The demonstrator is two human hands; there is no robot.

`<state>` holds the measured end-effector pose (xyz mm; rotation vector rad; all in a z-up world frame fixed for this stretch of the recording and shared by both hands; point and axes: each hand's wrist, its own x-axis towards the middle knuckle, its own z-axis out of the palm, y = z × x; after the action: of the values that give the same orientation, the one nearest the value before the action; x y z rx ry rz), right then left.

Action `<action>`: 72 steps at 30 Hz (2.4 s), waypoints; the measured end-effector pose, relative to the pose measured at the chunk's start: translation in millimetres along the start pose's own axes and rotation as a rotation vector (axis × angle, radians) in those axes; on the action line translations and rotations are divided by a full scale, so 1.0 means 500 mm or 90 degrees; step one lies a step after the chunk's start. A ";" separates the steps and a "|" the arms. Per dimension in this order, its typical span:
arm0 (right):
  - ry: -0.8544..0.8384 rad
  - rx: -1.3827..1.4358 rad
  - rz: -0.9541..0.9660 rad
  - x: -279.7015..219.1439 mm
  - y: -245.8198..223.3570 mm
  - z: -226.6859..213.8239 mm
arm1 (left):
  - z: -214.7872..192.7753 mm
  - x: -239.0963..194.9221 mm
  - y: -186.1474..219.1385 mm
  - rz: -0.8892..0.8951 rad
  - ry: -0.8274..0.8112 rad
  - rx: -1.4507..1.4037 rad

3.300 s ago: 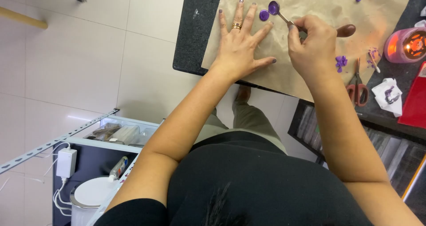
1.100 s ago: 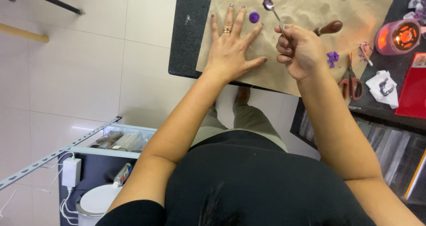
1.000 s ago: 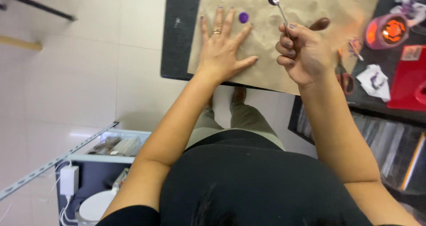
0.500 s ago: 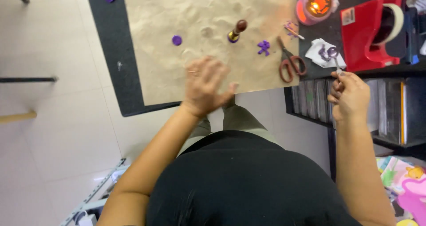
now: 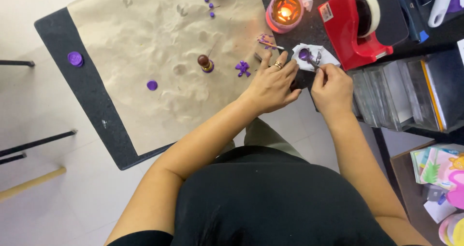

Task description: A person creates wax seals by melting wax beads in a spoon over a candle and pressing a stamp into the melted wax on paper.

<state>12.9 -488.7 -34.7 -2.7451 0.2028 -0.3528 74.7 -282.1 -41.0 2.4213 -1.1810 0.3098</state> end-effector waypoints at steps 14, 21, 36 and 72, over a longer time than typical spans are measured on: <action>-0.130 0.760 0.470 0.083 -0.086 -0.041 | -0.025 -0.016 0.022 0.011 0.053 -0.018; -0.169 0.801 0.424 0.127 -0.130 0.087 | -0.113 -0.135 0.026 0.049 0.196 -0.025; -0.133 0.816 0.527 0.124 -0.186 0.087 | -0.203 -0.278 -0.006 -0.087 0.239 -0.015; -0.388 0.175 -0.102 0.296 -0.293 -0.053 | -0.325 -0.593 -0.168 -0.582 0.461 0.160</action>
<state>161.7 -389.7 76.0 -2.4629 -0.2098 0.3922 -42.7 45.9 -32.2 2.4084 0.2960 0.9402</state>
